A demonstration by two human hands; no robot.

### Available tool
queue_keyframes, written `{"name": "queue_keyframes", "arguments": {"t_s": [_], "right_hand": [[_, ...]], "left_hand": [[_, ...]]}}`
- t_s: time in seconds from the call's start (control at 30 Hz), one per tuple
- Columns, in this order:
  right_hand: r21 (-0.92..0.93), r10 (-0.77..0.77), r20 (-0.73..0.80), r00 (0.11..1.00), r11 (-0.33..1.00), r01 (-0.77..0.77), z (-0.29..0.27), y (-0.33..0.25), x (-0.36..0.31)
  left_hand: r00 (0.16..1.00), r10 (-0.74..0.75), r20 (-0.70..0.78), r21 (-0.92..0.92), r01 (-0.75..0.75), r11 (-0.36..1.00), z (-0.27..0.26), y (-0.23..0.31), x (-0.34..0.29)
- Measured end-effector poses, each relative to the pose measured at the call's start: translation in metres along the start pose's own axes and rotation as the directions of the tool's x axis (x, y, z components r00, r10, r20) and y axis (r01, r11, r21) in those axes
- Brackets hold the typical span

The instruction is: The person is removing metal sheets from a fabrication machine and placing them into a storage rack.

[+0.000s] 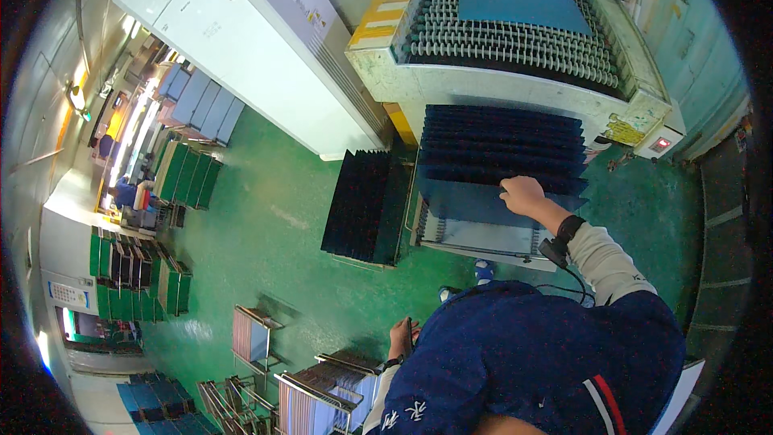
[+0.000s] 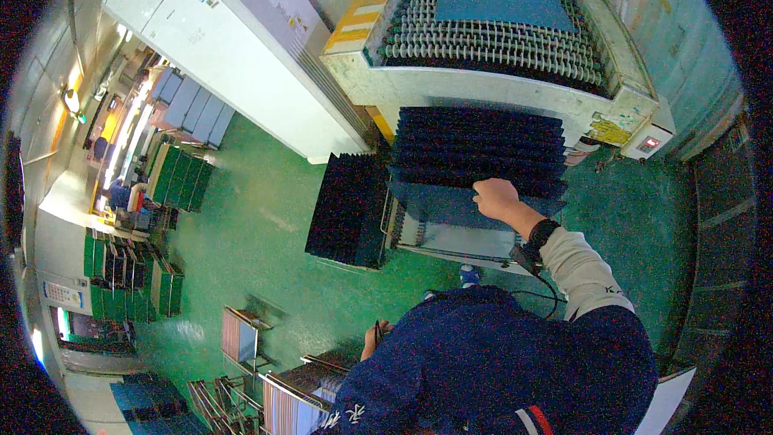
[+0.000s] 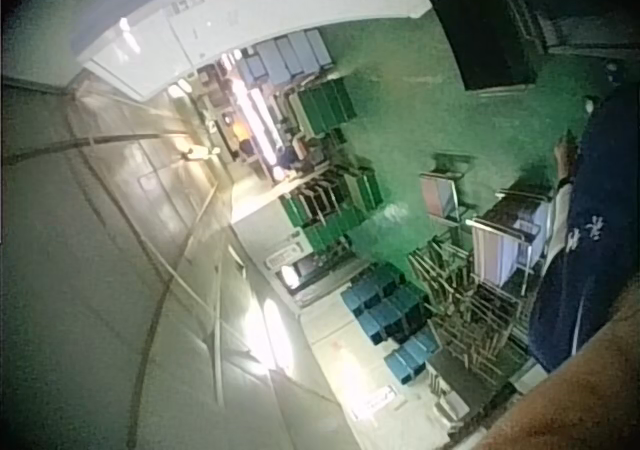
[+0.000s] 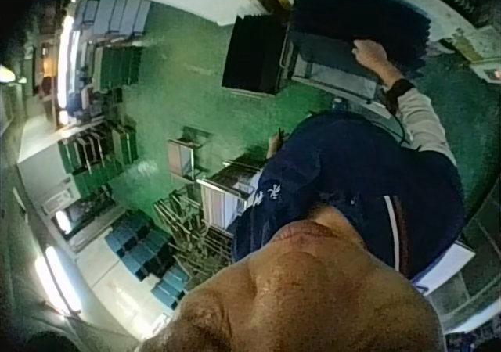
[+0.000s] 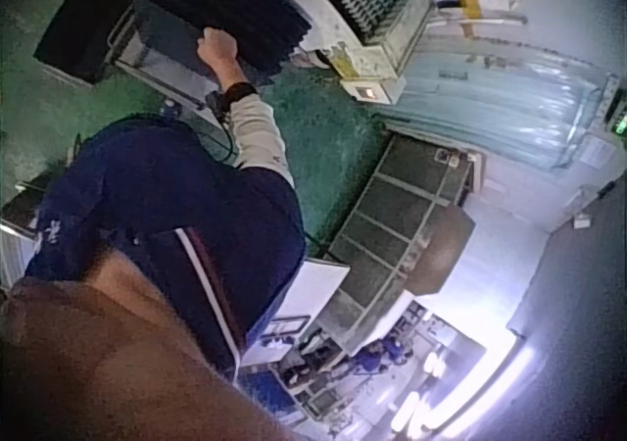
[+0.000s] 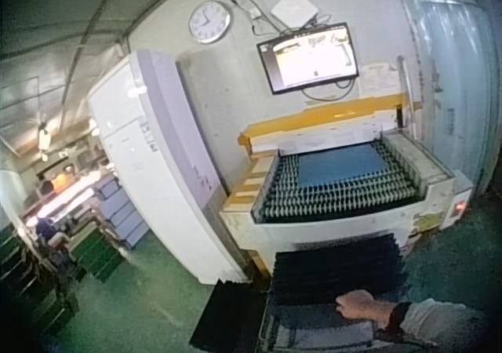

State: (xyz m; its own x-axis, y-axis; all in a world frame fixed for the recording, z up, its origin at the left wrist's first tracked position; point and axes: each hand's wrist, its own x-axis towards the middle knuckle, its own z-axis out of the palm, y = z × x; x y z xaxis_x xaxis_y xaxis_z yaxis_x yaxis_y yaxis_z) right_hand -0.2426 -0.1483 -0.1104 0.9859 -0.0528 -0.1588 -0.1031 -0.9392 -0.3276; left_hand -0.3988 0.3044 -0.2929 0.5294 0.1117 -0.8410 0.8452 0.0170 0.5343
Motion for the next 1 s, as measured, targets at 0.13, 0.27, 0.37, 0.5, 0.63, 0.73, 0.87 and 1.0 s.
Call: {"name": "queue_keyframes", "arguments": {"t_s": [0.13,0.27,0.37,0.5,0.63,0.73,0.87,1.0], "right_hand": [[0.001,-0.002,-0.007,1.000,1.000,0.002,0.001,0.001,0.000],[-0.018,-0.002,-0.005,1.000,1.000,0.002,0.002,0.000,0.001],[-0.013,0.010,0.001,1.000,1.000,-0.010,0.004,0.003,0.002],[-0.014,0.011,-0.020,1.000,1.000,-0.011,0.002,0.001,0.001],[-0.009,0.028,-0.014,0.999,1.000,-0.029,-0.001,-0.004,0.001],[0.004,0.029,-0.020,0.999,1.000,-0.029,0.000,-0.002,0.000],[-0.002,0.023,-0.016,1.000,1.000,-0.023,0.001,-0.001,0.001],[-0.009,0.021,-0.011,1.000,1.000,-0.021,0.002,0.000,0.001]], "left_hand": [[0.999,0.017,0.028,0.051,-0.018,0.999,-0.003,-0.002,0.006],[0.987,0.138,0.082,0.146,-0.149,0.978,-0.009,-0.009,0.010],[0.995,0.092,0.045,0.144,-0.098,0.985,-0.004,0.000,0.003],[0.999,0.037,0.017,0.111,-0.039,0.993,-0.003,0.004,0.000],[1.000,0.028,0.011,0.066,-0.028,0.997,-0.005,0.005,-0.001],[1.000,0.028,0.009,0.080,-0.029,0.996,-0.003,0.009,-0.002],[0.998,0.056,0.001,0.121,-0.055,0.991,-0.002,0.011,-0.008],[0.998,0.058,0.003,0.086,-0.058,0.995,-0.002,0.012,-0.008]]}}
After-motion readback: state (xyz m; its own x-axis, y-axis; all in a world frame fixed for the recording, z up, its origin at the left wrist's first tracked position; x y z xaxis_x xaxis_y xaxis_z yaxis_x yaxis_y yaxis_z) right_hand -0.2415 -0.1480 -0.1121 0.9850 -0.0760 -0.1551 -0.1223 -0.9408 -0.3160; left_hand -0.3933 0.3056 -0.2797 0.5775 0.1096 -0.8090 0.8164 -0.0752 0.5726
